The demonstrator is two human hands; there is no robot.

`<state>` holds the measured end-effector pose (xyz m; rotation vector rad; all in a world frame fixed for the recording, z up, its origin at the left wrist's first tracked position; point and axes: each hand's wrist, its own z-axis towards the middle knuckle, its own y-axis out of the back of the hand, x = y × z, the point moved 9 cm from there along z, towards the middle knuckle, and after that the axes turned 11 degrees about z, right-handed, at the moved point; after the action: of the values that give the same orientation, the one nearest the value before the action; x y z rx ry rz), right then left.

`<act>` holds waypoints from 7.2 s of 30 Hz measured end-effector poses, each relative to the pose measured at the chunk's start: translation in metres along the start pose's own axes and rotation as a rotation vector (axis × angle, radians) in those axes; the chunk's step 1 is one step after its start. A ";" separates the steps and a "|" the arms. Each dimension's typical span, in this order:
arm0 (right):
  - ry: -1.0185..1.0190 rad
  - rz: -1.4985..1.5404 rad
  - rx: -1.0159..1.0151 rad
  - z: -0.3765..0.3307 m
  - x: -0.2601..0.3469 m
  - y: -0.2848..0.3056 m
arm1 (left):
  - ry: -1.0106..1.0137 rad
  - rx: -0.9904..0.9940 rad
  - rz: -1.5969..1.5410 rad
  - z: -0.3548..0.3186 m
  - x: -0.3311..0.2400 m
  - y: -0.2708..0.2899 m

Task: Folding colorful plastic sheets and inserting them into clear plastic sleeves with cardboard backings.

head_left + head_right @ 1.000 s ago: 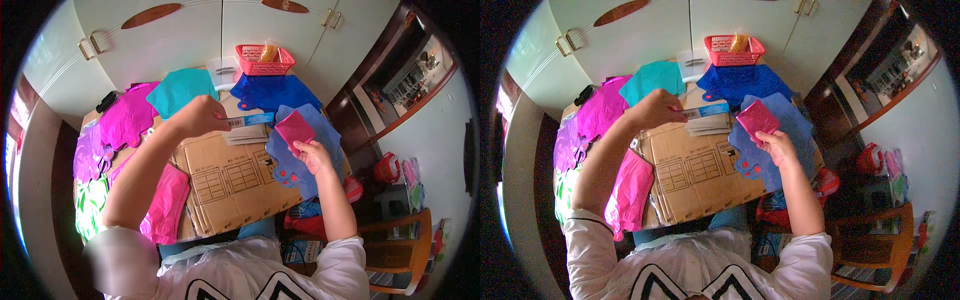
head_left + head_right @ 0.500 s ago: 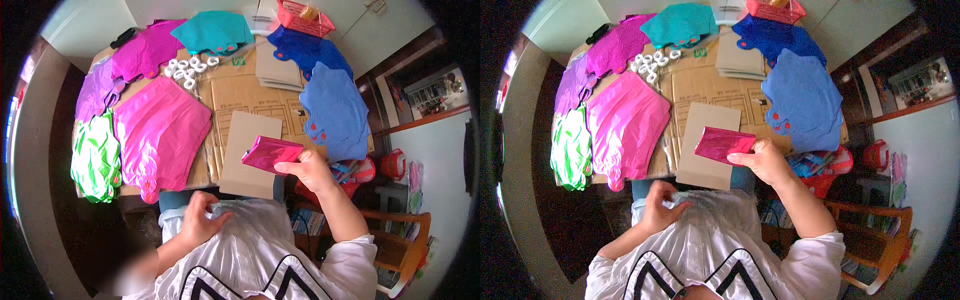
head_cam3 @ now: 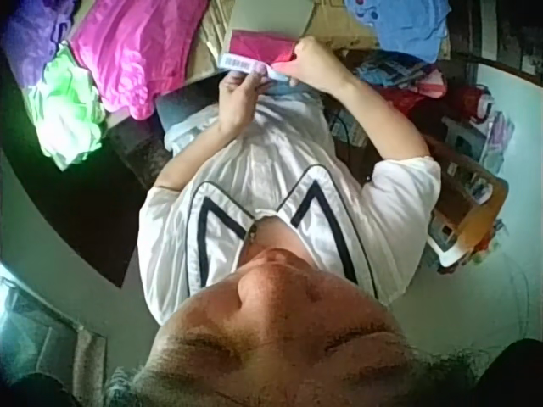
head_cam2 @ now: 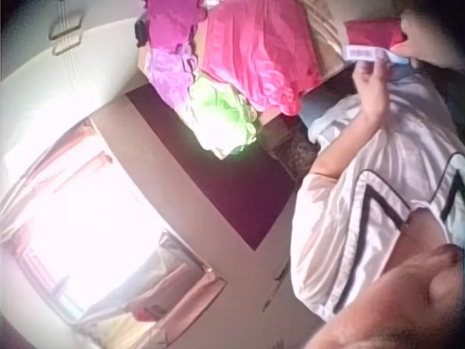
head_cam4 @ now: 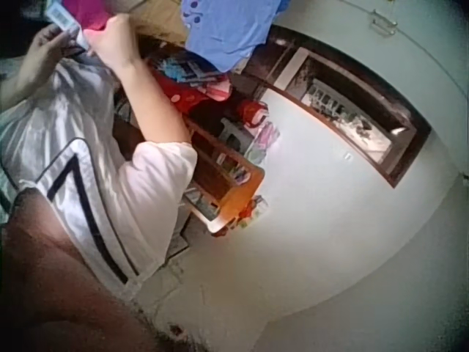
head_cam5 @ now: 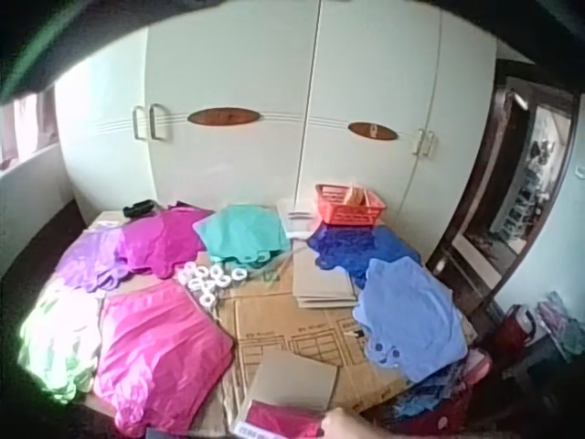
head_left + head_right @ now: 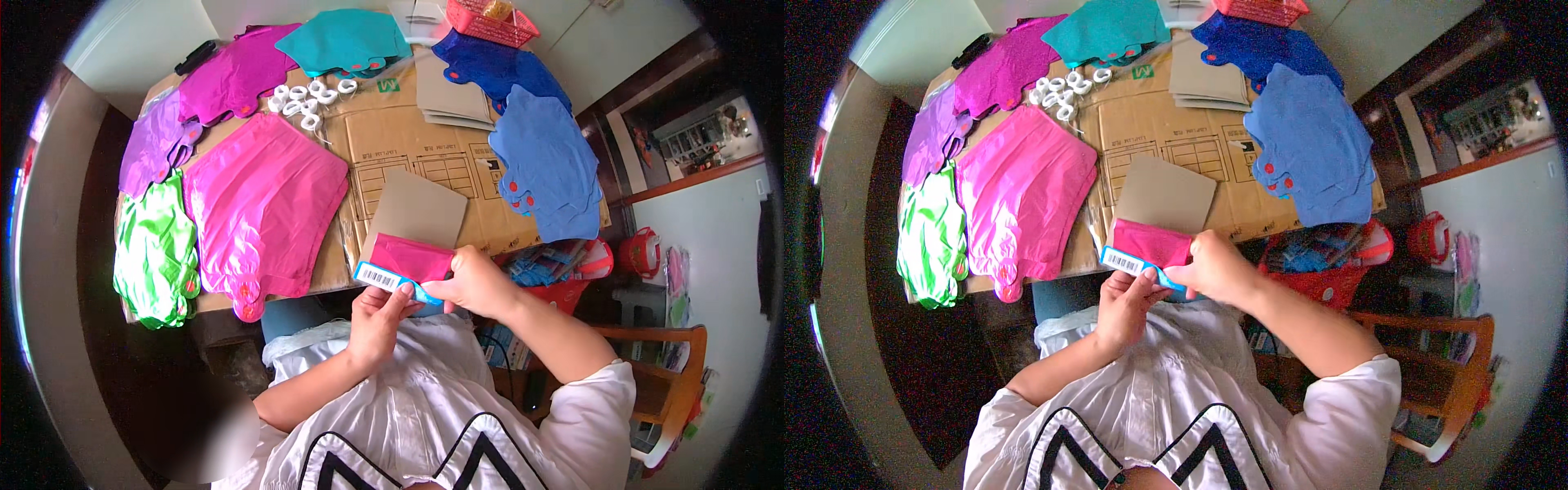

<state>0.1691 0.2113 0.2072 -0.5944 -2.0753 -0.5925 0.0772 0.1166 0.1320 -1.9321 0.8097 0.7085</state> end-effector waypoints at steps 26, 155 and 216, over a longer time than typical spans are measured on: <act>0.915 -1.047 0.252 0.001 0.056 -0.054 | 0.068 -0.012 -0.044 0.005 0.003 -0.013; 0.277 -0.525 -0.209 -0.014 0.065 0.031 | 0.028 -0.190 0.090 -0.064 0.005 0.056; 0.025 0.743 -0.117 -0.032 -0.076 -0.002 | -1.384 0.639 1.773 0.025 -0.146 -0.072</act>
<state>0.2253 0.1760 0.1592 -1.3287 -1.6286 -0.2774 0.0377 0.2038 0.2658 0.4972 1.2965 1.9895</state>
